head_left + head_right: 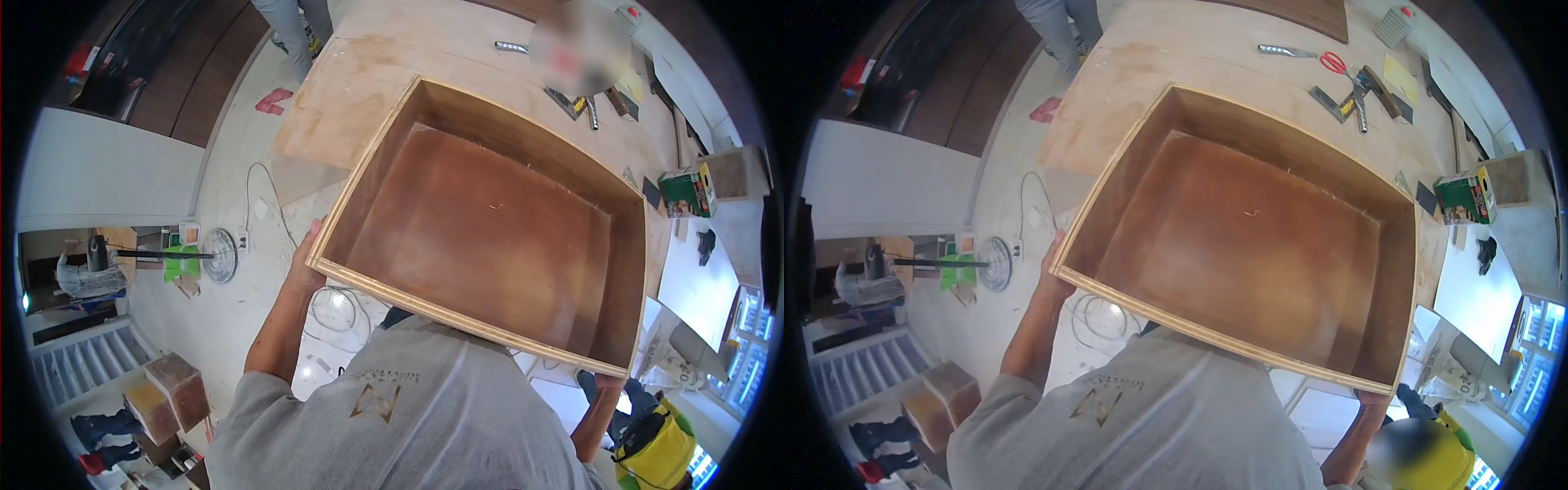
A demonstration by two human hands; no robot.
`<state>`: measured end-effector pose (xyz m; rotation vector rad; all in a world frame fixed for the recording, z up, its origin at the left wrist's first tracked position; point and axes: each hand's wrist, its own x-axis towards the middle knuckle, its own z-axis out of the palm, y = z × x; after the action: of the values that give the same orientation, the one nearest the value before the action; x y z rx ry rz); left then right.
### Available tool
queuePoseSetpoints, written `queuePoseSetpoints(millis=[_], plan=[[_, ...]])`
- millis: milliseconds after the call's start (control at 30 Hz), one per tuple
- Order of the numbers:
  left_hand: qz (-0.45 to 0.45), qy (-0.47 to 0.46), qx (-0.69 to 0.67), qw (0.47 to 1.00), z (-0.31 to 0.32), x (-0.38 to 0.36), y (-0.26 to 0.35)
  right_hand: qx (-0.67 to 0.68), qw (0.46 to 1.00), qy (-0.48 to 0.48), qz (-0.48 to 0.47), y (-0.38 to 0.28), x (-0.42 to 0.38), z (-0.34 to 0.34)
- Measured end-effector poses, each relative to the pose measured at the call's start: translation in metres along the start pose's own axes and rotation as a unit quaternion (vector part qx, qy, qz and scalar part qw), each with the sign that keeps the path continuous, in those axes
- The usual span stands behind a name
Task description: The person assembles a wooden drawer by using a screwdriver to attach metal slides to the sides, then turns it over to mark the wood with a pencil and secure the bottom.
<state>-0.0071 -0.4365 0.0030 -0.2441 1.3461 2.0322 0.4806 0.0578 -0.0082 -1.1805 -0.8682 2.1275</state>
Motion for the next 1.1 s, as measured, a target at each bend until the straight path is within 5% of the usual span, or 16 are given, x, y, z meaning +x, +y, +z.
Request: queuePoseSetpoints(millis=[200,233,300,600,833,967,1100], plan=[[0.018,-0.013,0.006,1.000,0.048,0.001,0.054,-0.081,0.995,-0.045,-0.040,-0.050,-0.009,0.053],[0.017,-0.017,0.007,1.000,0.059,-0.001,0.063,-0.091,0.994,0.045,-0.044,-0.058,-0.002,0.048],[0.023,-0.028,0.008,0.999,0.076,-0.001,0.077,-0.108,0.992,0.036,-0.062,-0.065,-0.002,0.064],[0.095,-0.073,0.025,0.992,0.012,0.003,0.022,-0.151,0.988,0.015,-0.014,-0.060,0.025,0.059],[-0.043,-0.040,0.007,0.998,-0.041,0.009,-0.040,-0.173,0.982,0.028,0.076,-0.001,0.043,0.027],[-0.047,-0.031,-0.016,0.998,-0.094,0.051,-0.069,-0.187,0.977,0.035,0.097,0.036,0.053,0.016],[-0.014,-0.030,-0.031,0.999,-0.028,0.087,-0.043,-0.227,0.970,0.013,0.086,0.034,0.090,0.036]])
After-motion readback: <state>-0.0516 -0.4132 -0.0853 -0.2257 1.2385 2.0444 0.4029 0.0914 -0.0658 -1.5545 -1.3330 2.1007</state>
